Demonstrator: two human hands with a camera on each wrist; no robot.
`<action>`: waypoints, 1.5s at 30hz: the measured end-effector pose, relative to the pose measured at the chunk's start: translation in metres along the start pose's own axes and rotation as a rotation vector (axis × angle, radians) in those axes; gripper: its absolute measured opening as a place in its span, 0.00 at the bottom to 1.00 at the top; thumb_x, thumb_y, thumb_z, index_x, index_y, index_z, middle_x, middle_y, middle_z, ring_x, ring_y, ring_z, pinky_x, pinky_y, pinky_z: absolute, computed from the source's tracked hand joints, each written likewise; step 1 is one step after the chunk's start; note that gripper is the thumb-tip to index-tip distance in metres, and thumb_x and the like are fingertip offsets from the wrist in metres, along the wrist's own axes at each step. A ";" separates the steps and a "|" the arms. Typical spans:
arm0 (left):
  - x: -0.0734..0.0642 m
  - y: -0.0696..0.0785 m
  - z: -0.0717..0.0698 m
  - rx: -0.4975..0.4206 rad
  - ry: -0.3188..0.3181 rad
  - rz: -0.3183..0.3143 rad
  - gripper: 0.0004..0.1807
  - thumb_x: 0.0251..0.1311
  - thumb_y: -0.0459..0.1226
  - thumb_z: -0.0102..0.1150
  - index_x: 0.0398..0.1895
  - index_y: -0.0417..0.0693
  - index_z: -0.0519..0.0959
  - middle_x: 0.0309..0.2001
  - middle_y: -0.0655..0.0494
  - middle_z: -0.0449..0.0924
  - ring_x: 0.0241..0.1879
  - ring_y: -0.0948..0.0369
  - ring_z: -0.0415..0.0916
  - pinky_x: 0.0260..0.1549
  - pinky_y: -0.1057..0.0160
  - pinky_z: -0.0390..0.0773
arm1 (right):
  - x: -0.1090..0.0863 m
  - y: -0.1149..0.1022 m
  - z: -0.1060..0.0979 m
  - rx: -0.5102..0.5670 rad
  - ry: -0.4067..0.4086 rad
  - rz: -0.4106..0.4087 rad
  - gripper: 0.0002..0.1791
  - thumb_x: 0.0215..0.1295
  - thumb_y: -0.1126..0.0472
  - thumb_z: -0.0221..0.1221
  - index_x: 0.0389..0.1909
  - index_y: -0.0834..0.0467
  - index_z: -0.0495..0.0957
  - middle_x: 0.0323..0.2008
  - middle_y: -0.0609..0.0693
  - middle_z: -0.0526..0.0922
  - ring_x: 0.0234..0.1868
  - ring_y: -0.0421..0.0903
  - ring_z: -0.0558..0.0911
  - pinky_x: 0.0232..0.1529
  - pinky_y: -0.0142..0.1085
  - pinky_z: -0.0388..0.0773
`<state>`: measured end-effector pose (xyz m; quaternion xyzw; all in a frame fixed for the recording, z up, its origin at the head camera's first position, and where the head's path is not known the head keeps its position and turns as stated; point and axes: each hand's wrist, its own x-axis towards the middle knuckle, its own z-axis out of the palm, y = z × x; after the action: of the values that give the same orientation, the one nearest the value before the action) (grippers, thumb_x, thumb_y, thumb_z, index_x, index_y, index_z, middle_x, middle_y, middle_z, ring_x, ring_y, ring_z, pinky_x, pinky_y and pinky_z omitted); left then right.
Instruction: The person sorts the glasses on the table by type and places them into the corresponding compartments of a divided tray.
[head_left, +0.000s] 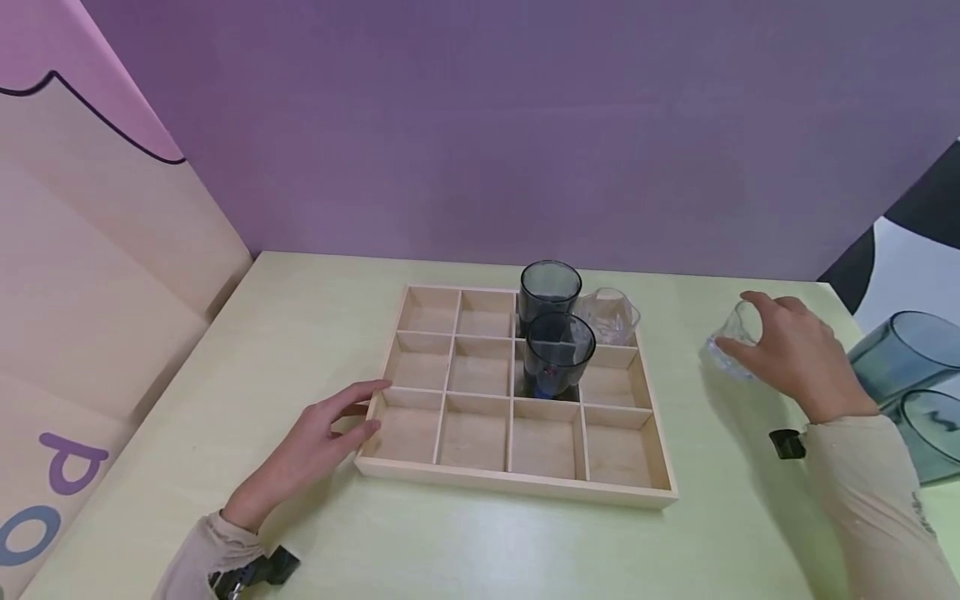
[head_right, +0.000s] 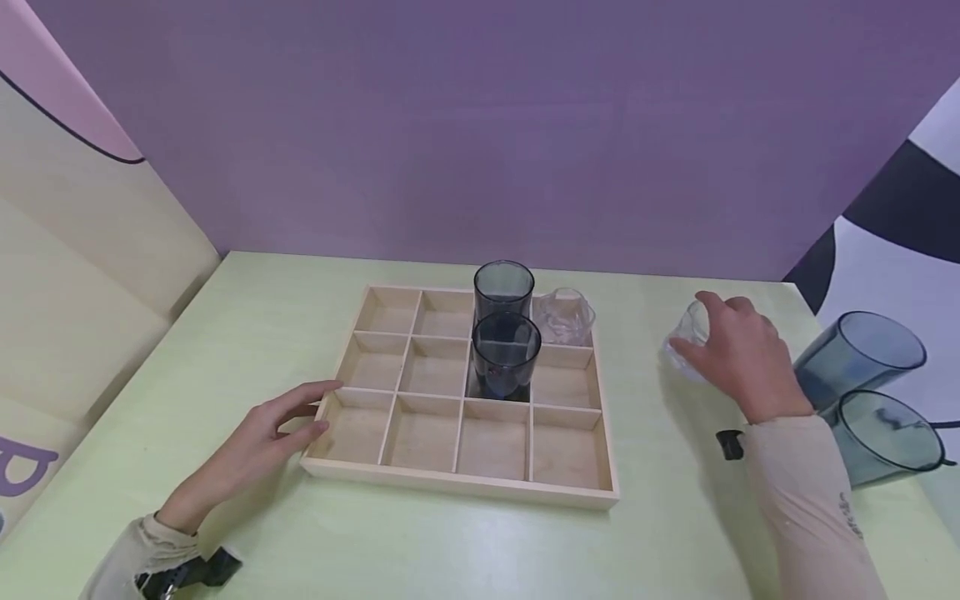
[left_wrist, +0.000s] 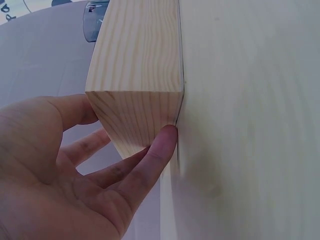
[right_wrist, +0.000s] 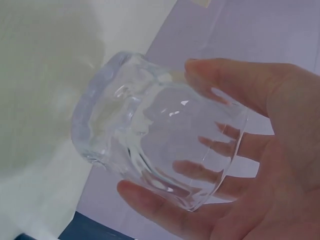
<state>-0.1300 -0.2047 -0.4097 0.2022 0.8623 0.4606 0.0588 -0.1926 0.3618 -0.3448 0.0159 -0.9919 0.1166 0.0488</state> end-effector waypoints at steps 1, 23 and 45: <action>0.000 0.000 0.000 0.000 0.001 -0.001 0.26 0.71 0.37 0.58 0.71 0.55 0.69 0.70 0.51 0.68 0.60 0.48 0.76 0.49 0.51 0.79 | 0.000 -0.002 -0.001 0.002 0.000 -0.003 0.41 0.63 0.49 0.65 0.67 0.70 0.62 0.58 0.78 0.66 0.57 0.75 0.65 0.51 0.73 0.65; 0.000 0.002 0.000 -0.004 0.004 -0.015 0.26 0.70 0.38 0.59 0.71 0.54 0.69 0.69 0.50 0.68 0.60 0.46 0.76 0.50 0.48 0.79 | -0.009 -0.038 -0.021 0.004 0.043 -0.058 0.43 0.63 0.48 0.66 0.72 0.64 0.60 0.63 0.76 0.64 0.60 0.75 0.64 0.52 0.73 0.63; 0.001 -0.002 0.000 -0.011 0.006 -0.002 0.26 0.70 0.38 0.59 0.71 0.53 0.69 0.69 0.51 0.69 0.60 0.48 0.76 0.50 0.50 0.78 | -0.021 -0.068 -0.034 -0.008 0.120 -0.114 0.43 0.60 0.52 0.69 0.73 0.57 0.60 0.64 0.72 0.64 0.57 0.75 0.68 0.49 0.73 0.67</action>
<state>-0.1319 -0.2051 -0.4115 0.1997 0.8600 0.4660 0.0581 -0.1652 0.3042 -0.2985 0.0651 -0.9851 0.1105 0.1147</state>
